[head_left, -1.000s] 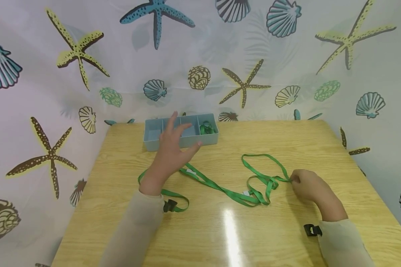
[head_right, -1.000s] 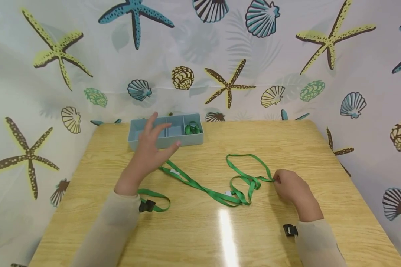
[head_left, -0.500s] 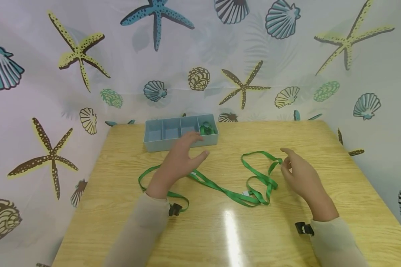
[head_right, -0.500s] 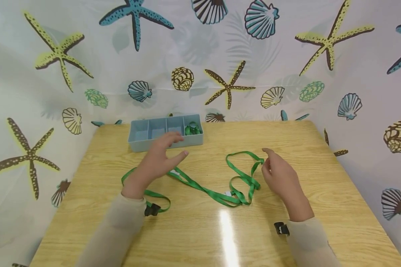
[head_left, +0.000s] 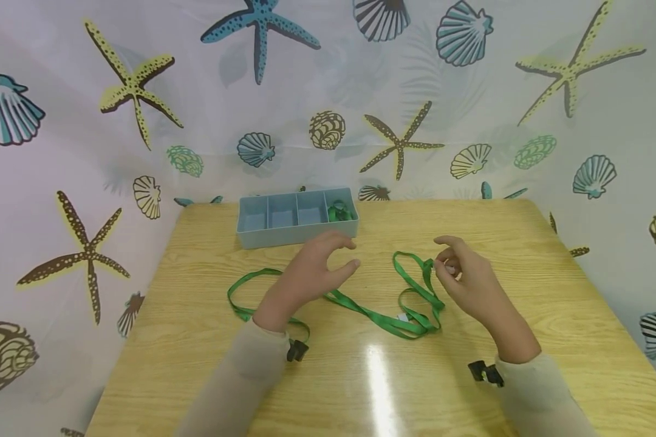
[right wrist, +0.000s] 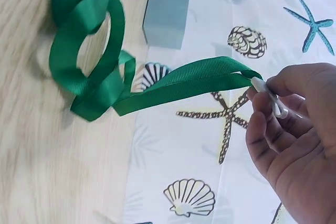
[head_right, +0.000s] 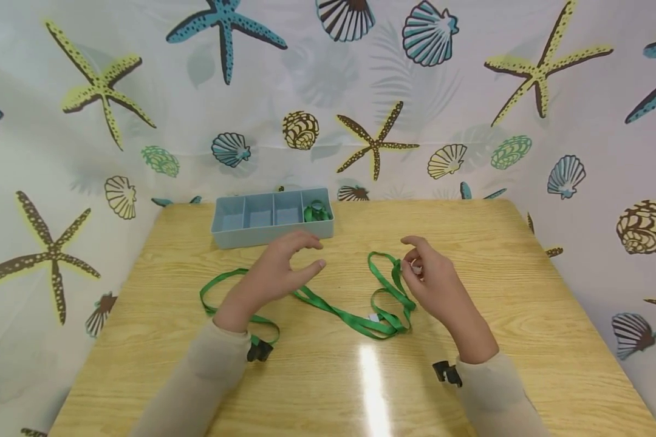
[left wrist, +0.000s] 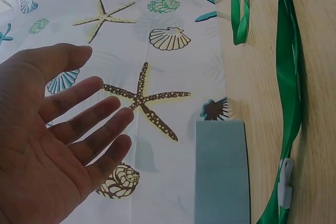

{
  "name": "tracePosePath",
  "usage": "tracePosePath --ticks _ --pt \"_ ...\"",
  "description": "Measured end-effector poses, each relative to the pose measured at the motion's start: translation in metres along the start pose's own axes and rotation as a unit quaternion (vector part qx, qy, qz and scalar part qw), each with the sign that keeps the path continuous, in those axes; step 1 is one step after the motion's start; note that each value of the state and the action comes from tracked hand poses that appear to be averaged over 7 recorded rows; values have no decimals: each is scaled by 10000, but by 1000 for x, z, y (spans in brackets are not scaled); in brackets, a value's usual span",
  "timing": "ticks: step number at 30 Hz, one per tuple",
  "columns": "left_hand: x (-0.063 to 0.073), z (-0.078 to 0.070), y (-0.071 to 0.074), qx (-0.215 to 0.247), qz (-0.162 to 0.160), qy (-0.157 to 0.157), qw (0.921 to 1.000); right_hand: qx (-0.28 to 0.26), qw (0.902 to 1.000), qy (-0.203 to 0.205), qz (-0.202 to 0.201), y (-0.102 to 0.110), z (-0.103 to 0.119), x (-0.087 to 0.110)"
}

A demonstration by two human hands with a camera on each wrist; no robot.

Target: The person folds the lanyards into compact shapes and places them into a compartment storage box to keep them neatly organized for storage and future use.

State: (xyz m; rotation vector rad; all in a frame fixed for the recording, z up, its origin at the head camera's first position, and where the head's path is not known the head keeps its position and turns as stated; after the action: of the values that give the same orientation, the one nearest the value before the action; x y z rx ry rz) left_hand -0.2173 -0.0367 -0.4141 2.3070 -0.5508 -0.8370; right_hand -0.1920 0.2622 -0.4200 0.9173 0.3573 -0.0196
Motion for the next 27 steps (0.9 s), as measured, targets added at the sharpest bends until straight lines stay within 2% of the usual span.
tracePosePath --ticks 5,9,12,21,27 --pt "-5 -8 -12 -8 244 -70 9997 -231 9989 379 -121 -3 14 -3" --pt "-9 -13 -25 -95 520 -212 9984 -566 9936 956 -204 -8 25 -5" --pt "-10 -15 -31 -124 591 -331 9976 -742 9881 1324 -237 -11 34 -6" --pt "-9 -21 -38 4 431 -751 9962 -887 9811 1703 -228 -19 53 -6" --pt "-7 -25 -38 47 259 -906 9955 -1019 9775 1838 -186 -22 60 -4"
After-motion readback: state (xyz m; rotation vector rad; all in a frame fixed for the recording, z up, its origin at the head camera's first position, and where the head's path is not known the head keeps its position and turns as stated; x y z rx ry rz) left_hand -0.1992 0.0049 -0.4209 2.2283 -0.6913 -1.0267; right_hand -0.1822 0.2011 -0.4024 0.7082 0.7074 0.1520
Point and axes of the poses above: each hand's wrist, its own x-axis away from the middle knuckle, its own y-axis out of the back of the hand, z = x × y, the point moved 4 cm from there along -x, towards the middle knuckle, and after that the axes turned 10 degrees about -y, right-handed, at the moved point
